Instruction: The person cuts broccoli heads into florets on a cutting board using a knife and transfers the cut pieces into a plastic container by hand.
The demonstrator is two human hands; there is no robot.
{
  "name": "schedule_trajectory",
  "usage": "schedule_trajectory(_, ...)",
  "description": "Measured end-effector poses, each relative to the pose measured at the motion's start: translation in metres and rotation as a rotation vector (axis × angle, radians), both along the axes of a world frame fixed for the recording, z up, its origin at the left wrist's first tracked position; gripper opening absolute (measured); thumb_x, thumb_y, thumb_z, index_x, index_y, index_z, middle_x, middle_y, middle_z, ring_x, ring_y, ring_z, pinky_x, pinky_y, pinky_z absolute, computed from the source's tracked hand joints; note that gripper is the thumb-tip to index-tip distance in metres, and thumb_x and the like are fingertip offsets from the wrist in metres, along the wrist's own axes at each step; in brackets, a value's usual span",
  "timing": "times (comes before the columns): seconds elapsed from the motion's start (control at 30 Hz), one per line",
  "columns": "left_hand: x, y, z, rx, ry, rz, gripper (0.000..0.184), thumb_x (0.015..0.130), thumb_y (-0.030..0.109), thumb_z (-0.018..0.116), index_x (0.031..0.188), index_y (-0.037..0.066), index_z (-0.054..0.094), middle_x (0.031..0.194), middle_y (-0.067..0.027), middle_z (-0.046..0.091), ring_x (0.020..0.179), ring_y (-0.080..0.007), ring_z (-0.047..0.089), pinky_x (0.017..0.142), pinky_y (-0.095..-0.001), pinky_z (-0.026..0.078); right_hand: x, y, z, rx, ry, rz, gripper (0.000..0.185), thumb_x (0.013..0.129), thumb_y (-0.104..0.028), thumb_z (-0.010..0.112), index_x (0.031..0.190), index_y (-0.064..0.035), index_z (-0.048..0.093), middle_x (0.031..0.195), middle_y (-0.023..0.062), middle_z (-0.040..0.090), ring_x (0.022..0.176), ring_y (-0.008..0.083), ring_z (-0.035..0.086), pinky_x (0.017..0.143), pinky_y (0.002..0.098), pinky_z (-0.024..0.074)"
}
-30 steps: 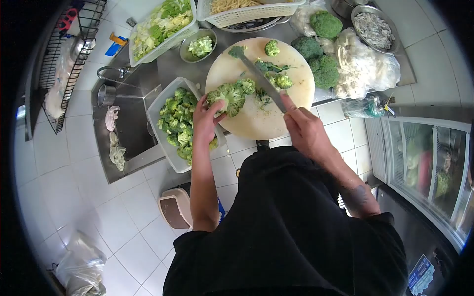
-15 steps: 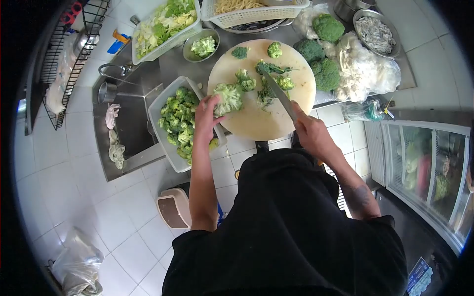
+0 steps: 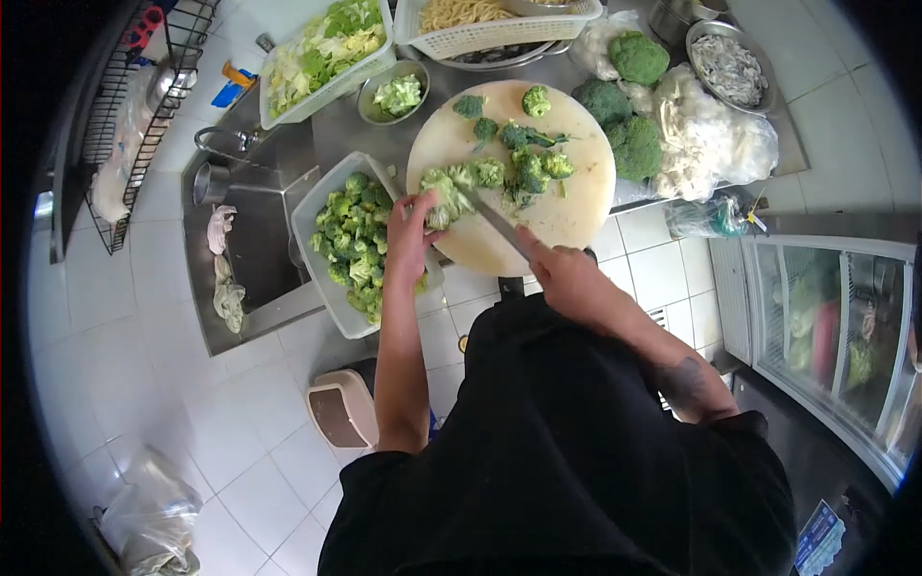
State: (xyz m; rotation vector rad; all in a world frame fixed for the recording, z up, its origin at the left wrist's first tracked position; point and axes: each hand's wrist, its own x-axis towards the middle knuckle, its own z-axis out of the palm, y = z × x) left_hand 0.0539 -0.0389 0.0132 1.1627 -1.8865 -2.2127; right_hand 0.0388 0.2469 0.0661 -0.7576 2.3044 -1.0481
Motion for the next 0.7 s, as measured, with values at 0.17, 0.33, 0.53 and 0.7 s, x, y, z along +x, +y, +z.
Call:
schedule_trajectory(0.17, 0.005, -0.005, 0.003, 0.003, -0.022, 0.026, 0.065, 0.088, 0.04, 0.077, 0.135, 0.004, 0.05, 0.117, -0.014, 0.059, 0.099, -0.0235, 0.065, 0.079, -0.0387, 0.059, -0.021, 0.026, 0.001, 0.091, 0.027, -0.118, 0.055, 0.096, -0.009, 0.052, 0.15, -0.0045, 0.042, 0.077, 0.0325, 0.066, 0.077, 0.0519, 0.067, 0.074, 0.0588, 0.0535)
schedule_trajectory(0.33, 0.015, 0.002, 0.021, -0.94, 0.279, -0.229, 0.052, 0.084, 0.029, 0.08, 0.13, 0.011, 0.064, 0.116, -0.017, 0.062, 0.095, -0.0247, 0.066, 0.076, -0.0362, 0.056, -0.027, 0.039, 0.02, 0.082, 0.115, -0.163, 0.056, 0.097, -0.011, 0.053, 0.152, -0.0084, 0.042, 0.081, 0.0319, 0.067, 0.08, 0.0511, 0.067, 0.076, 0.0579, 0.054)
schedule_trajectory(0.53, 0.014, 0.028, 0.024, -1.034, 0.164, -0.268, 0.046, 0.079, 0.022, 0.084, 0.121, 0.009, 0.071, 0.113, -0.0164, 0.065, 0.098, -0.03, 0.068, 0.08, -0.0383, 0.056, -0.006, 0.028, 0.037, 0.096, 0.04, 0.053, 0.056, 0.097, -0.011, 0.052, 0.152, -0.0157, 0.044, 0.082, 0.0282, 0.067, 0.08, 0.0486, 0.068, 0.077, 0.0574, 0.0537)
schedule_trajectory(0.7, 0.018, 0.017, 0.015, -0.999, 0.246, -0.203, 0.048, 0.075, 0.021, 0.086, 0.119, 0.008, 0.073, 0.111, -0.0176, 0.068, 0.094, -0.0297, 0.07, 0.078, -0.0381, 0.057, -0.014, 0.026, 0.011, 0.151, 0.066, 0.005, 0.056, 0.097, -0.01, 0.052, 0.152, -0.0145, 0.044, 0.084, 0.0286, 0.067, 0.078, 0.0478, 0.067, 0.074, 0.0567, 0.0539)
